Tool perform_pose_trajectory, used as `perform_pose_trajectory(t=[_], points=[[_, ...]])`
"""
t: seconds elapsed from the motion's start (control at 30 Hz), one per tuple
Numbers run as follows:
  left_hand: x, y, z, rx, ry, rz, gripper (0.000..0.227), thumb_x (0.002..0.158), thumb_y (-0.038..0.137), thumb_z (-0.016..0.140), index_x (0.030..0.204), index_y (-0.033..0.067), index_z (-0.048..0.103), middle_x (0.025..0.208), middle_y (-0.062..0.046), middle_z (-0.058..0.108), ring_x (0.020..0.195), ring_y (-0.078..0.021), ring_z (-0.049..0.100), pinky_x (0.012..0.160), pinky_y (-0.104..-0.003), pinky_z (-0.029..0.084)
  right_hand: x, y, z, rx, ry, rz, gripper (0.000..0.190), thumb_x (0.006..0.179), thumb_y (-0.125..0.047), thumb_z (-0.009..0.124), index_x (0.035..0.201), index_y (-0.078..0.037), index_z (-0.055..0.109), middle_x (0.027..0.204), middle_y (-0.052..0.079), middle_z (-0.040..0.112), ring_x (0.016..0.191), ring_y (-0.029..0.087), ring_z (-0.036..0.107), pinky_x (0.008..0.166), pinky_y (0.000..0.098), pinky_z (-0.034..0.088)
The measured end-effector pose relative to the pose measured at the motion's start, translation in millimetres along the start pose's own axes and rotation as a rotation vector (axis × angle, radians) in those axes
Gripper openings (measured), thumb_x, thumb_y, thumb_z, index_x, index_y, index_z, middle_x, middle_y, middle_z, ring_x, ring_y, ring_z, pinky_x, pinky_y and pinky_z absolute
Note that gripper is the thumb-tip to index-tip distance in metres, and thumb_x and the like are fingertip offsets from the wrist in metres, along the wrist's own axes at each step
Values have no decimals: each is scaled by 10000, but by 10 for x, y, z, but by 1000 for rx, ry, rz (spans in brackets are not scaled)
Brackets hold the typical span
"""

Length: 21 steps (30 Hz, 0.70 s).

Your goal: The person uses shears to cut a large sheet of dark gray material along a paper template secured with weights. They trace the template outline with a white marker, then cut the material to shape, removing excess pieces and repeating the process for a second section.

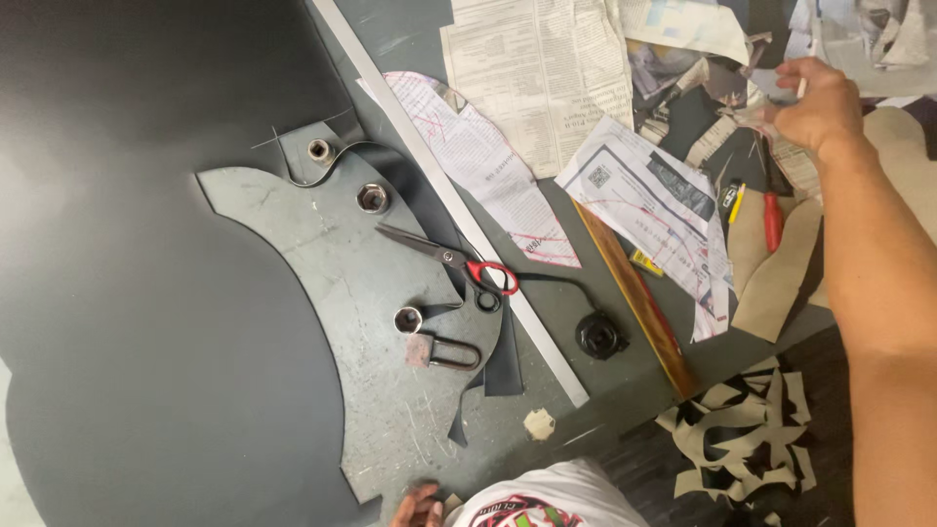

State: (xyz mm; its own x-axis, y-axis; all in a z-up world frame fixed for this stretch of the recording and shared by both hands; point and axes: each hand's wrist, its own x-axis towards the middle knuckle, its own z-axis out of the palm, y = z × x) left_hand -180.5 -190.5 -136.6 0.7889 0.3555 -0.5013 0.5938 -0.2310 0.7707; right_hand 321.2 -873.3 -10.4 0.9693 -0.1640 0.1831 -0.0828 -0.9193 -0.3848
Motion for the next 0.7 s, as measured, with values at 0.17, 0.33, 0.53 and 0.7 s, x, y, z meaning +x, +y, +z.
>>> perform_pose_trajectory(t=[0.17,0.33,0.53,0.7], points=[[11,285,-222,134,-104,-42,323,850,133,759,1169,109,716,911,-87,808,773,-197,810,715,-346,642,-19,239,-3,-109,-200,56,478,757,-73,959,1160,-7,711,1019,128,755,893,249,714,822,382,553],[20,740,-562,194,-125,-110,393,863,115,739,1253,115,695,991,-94,812,915,-200,800,846,-342,623,9,511,-241,63,-140,99,292,910,-95,872,1103,-14,668,1009,129,731,896,214,696,784,353,566],[92,850,-757,218,-80,-53,383,876,96,720,1257,76,682,1014,-114,787,942,-205,788,856,-348,625,-172,620,-464,194,-1,160,238,970,-54,825,1131,-2,658,1014,124,708,892,180,671,762,326,545],[28,806,-690,162,-106,-36,377,879,77,710,1254,55,676,1013,-129,790,913,-199,791,838,-348,630,-444,118,-823,244,137,179,203,990,-26,798,1137,4,660,995,119,695,855,158,653,731,308,526]])
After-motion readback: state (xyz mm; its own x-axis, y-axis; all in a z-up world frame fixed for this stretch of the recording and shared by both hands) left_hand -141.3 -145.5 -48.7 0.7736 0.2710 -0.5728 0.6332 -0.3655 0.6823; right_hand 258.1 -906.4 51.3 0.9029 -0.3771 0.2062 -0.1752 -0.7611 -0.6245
